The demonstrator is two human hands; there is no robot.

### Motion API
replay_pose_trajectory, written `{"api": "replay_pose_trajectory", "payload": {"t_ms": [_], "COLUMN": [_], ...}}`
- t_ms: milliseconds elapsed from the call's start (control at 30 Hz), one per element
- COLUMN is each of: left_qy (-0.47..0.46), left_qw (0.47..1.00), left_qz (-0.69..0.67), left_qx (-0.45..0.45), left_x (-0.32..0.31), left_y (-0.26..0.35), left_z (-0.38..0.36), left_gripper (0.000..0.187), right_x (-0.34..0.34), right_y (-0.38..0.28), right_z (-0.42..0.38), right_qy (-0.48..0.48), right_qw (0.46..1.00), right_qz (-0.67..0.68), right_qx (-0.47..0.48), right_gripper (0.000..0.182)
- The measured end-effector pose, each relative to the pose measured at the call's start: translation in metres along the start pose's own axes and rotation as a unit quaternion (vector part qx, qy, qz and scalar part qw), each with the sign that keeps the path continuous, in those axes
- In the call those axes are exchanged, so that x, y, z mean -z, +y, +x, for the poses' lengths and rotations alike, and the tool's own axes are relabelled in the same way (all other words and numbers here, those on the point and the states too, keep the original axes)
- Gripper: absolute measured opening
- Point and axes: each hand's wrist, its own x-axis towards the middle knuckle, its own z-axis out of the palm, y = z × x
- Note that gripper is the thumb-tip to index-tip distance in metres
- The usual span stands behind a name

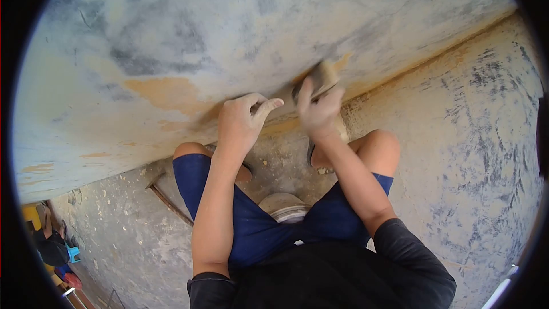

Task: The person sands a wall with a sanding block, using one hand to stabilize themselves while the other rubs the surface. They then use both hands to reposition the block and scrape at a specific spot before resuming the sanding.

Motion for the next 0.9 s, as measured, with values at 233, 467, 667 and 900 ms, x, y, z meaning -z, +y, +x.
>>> {"api": "replay_pose_trajectory", "payload": {"t_ms": [233, 467, 667, 900], "left_qy": [-0.031, -0.082, -0.108, -0.116], "left_qw": [0.998, 0.992, 0.984, 0.981], "left_qz": [0.044, 0.093, 0.135, 0.149], "left_qx": [0.016, 0.033, 0.039, 0.055], "left_x": [-0.007, -0.02, -0.025, -0.036], "left_y": [0.003, -0.015, -0.016, -0.017], "left_z": [-0.001, -0.007, 0.002, -0.002], "left_gripper": [0.044, 0.035, 0.03, 0.028], "right_x": [0.006, 0.016, 0.001, 0.01], "right_y": [0.0, -0.028, -0.006, -0.003], "right_z": [-0.022, 0.036, -0.026, 0.004], "right_qy": [-0.044, 0.017, -0.049, -0.005], "right_qw": [0.997, 0.995, 0.999, 0.994], "right_qz": [-0.07, -0.029, -0.008, -0.101], "right_qx": [0.009, -0.093, -0.022, 0.04], "right_gripper": [0.04, 0.035, 0.039, 0.04]}}
